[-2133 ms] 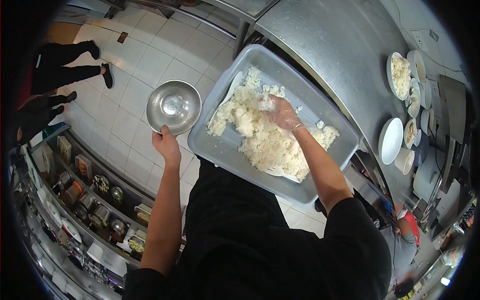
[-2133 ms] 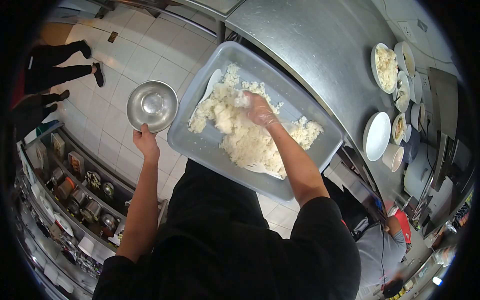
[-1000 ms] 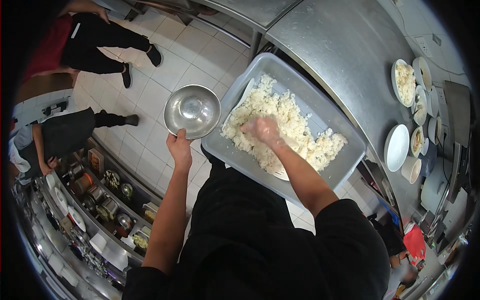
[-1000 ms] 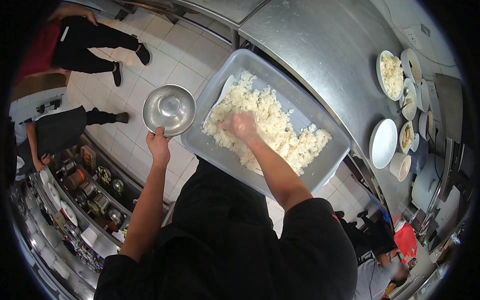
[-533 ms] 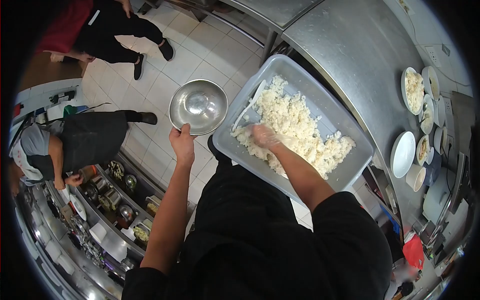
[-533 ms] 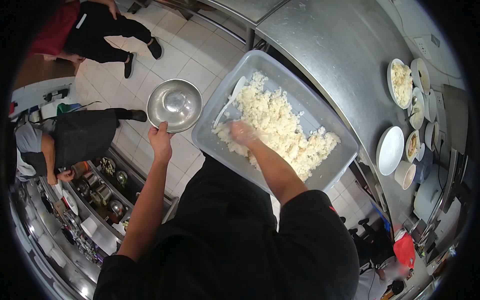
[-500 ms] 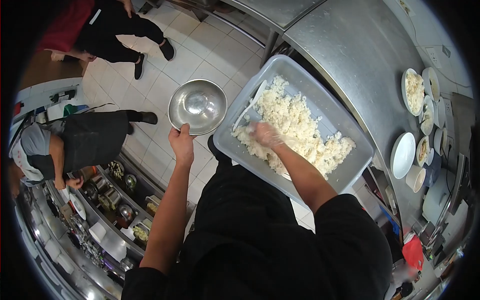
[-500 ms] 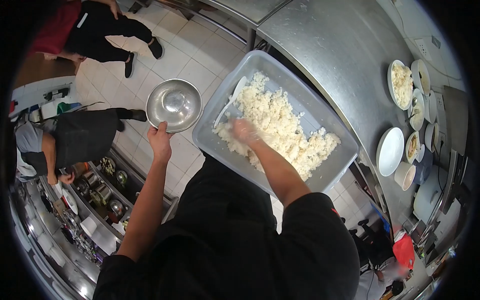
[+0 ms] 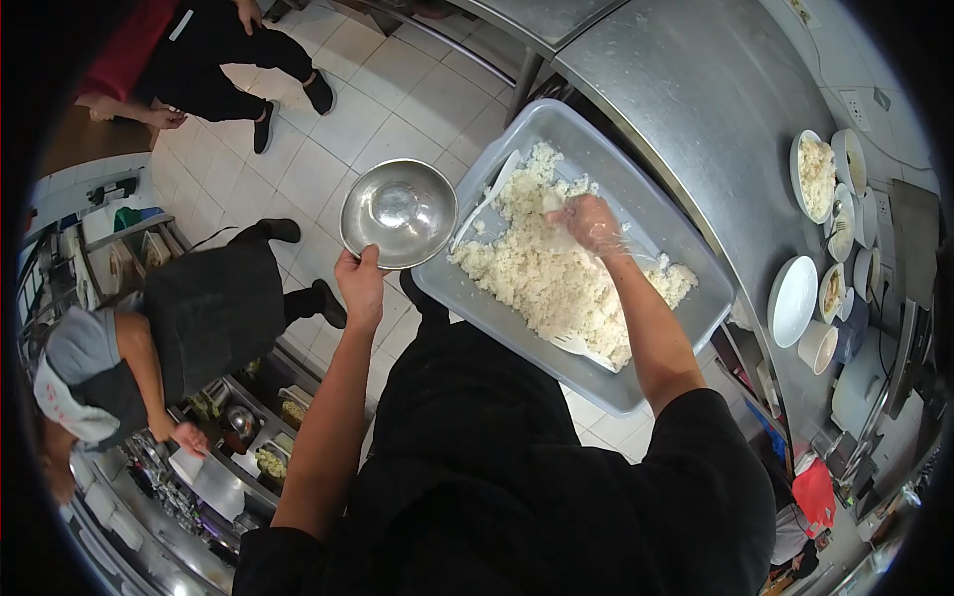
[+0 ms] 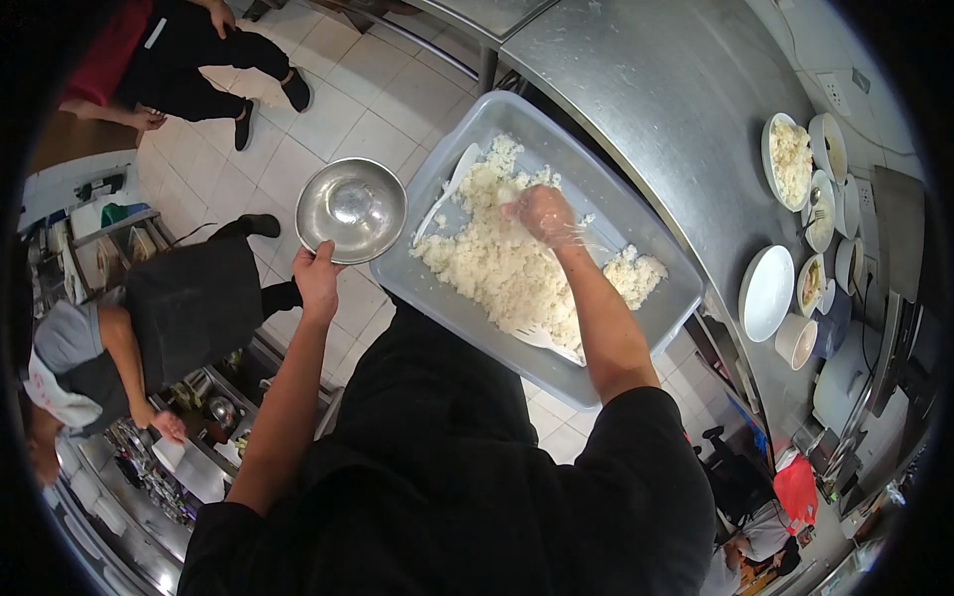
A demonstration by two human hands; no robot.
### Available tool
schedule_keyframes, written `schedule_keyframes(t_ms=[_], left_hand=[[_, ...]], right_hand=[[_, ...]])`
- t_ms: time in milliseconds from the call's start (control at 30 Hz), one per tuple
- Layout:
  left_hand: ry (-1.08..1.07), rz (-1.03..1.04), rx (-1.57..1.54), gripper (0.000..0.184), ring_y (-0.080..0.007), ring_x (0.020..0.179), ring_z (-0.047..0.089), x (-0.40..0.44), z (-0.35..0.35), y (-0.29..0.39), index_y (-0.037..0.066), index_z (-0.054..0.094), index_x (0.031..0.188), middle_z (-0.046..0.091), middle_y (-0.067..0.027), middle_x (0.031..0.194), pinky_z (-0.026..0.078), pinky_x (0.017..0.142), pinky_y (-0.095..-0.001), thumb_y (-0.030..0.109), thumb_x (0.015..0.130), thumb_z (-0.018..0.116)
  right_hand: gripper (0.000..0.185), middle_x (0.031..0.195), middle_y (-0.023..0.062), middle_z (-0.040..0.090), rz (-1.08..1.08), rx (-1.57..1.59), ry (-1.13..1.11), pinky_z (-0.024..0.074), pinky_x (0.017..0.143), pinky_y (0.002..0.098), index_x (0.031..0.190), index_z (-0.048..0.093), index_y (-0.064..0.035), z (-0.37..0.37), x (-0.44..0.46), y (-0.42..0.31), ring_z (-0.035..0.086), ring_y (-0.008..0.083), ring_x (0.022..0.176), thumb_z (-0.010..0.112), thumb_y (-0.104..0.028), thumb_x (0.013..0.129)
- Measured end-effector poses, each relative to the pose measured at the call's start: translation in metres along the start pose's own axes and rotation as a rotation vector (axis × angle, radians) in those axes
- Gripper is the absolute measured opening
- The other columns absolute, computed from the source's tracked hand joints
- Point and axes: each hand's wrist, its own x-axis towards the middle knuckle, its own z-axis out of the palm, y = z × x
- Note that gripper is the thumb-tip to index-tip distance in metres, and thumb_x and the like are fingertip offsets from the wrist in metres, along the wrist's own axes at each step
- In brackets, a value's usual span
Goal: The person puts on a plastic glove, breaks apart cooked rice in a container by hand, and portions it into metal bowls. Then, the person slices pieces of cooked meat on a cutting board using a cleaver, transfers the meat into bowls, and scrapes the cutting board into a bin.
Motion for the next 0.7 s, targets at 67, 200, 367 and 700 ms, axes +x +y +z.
schedule_keyframes(t_ms=[67,200,367,700], left_hand=[[-0.002,-0.007,0.005,0.025,-0.0232,0.095,0.078,-0.001,0.002,-0.001,-0.005,0.065,0.125,0.075,-0.0155,0.115,0.069,0.084,-0.0403,0.005,0.103,0.059],[-0.016,-0.087,0.049,0.027,-0.0246,0.099,0.077,-0.007,0.013,0.000,-0.001,0.063,0.128,0.075,-0.0129,0.115,0.066,0.087,-0.0479,0.013,0.104,0.061],[0.055,-0.405,0.174,0.037,-0.0286,0.115,0.070,-0.009,0.042,0.000,0.003,0.057,0.132,0.070,-0.0104,0.118,0.058,0.090,-0.0659,0.026,0.104,0.063],[0.144,-0.303,-0.026,0.024,-0.0112,0.087,0.065,-0.009,0.048,-0.020,-0.001,0.066,0.120,0.072,-0.0035,0.106,0.050,0.062,-0.0288,0.016,0.104,0.063]], right_hand=[[0.042,0.104,0.0228,0.078,0.133,-0.188,-0.061,0.0570,0.089,0.0482,0.106,0.074,0.0059,-0.016,0.003,-0.008,0.074,0.0336,0.089,0.084,-0.033,0.094],[0.077,0.117,0.0195,0.078,0.183,-0.079,0.012,0.0576,0.100,0.0431,0.132,0.075,-0.0011,-0.014,0.066,0.062,0.074,0.0309,0.107,0.086,-0.060,0.085],[0.093,0.165,0.0204,0.050,0.128,0.108,-0.346,0.0423,0.123,0.0533,0.148,0.065,-0.0051,0.014,0.075,-0.009,0.056,0.0374,0.145,0.075,-0.075,0.087],[0.071,0.174,0.0030,0.041,0.083,0.136,-0.976,0.0207,0.134,0.0564,0.157,0.061,-0.0313,0.155,0.082,-0.018,0.021,0.0401,0.165,0.063,-0.069,0.097]])
